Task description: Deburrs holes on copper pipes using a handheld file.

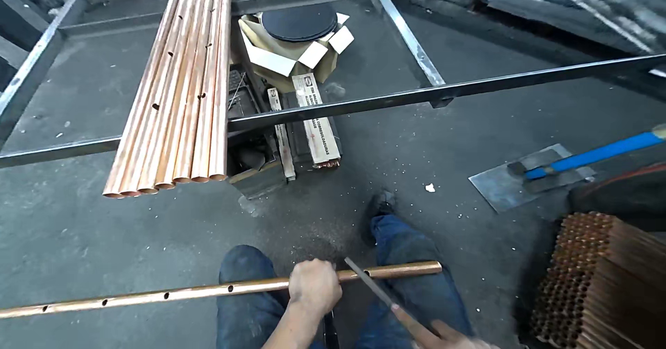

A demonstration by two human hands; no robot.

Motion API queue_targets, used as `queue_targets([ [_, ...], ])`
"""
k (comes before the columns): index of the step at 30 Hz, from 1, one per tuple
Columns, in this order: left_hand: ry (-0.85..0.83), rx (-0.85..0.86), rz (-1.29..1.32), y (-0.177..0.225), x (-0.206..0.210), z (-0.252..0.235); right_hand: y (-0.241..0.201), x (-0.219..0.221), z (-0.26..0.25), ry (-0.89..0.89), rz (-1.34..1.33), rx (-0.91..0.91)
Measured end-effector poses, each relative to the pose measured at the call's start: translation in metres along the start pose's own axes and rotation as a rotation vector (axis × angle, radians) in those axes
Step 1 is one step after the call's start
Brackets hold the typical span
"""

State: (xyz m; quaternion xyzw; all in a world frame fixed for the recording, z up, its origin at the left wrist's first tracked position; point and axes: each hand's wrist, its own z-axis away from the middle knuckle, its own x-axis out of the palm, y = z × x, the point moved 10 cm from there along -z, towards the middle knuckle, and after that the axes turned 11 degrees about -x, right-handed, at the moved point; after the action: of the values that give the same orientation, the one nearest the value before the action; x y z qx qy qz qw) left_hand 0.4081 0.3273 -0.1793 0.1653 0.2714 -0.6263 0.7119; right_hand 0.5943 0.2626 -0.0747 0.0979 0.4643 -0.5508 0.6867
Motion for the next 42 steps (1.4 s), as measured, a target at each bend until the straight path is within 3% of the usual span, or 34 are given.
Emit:
queue_targets([
  [3,0.028,0.005,-0.009,0.002,0.001,-0.004,0.004,-0.006,-0.058,-0.051,0.020,0.068],
  [6,0.075,0.005,-0.023,0.004,0.001,-0.002,0.007,-0.015,-0.098,-0.214,0.065,0.148],
  [8,0.123,-0.001,-0.028,0.004,0.000,0.000,0.011,-0.023,-0.091,-0.185,0.038,0.145],
  [14,0.221,-0.042,0.012,-0.002,0.004,0.004,0.065,-0.034,-0.016,0.312,0.108,0.130],
  [19,0.321,-0.011,0.041,0.003,0.004,0.015,0.071,-0.004,-0.029,0.395,0.243,0.135],
  [25,0.489,0.537,0.231,0.041,0.002,0.038,0.065,-0.009,-0.036,0.405,0.319,0.136],
  [31,0.543,0.730,0.339,0.037,-0.001,0.043,0.071,-0.008,-0.036,0.377,0.291,0.147],
  [35,0.640,0.689,0.492,0.033,-0.008,0.045,0.072,-0.008,-0.036,0.410,0.308,0.143],
  [39,0.865,0.603,0.510,0.044,-0.015,0.050,0.072,-0.008,-0.037,0.392,0.279,0.144],
  [42,0.828,0.622,0.499,0.050,-0.015,0.048,0.074,-0.008,-0.036,0.371,0.269,0.158],
])
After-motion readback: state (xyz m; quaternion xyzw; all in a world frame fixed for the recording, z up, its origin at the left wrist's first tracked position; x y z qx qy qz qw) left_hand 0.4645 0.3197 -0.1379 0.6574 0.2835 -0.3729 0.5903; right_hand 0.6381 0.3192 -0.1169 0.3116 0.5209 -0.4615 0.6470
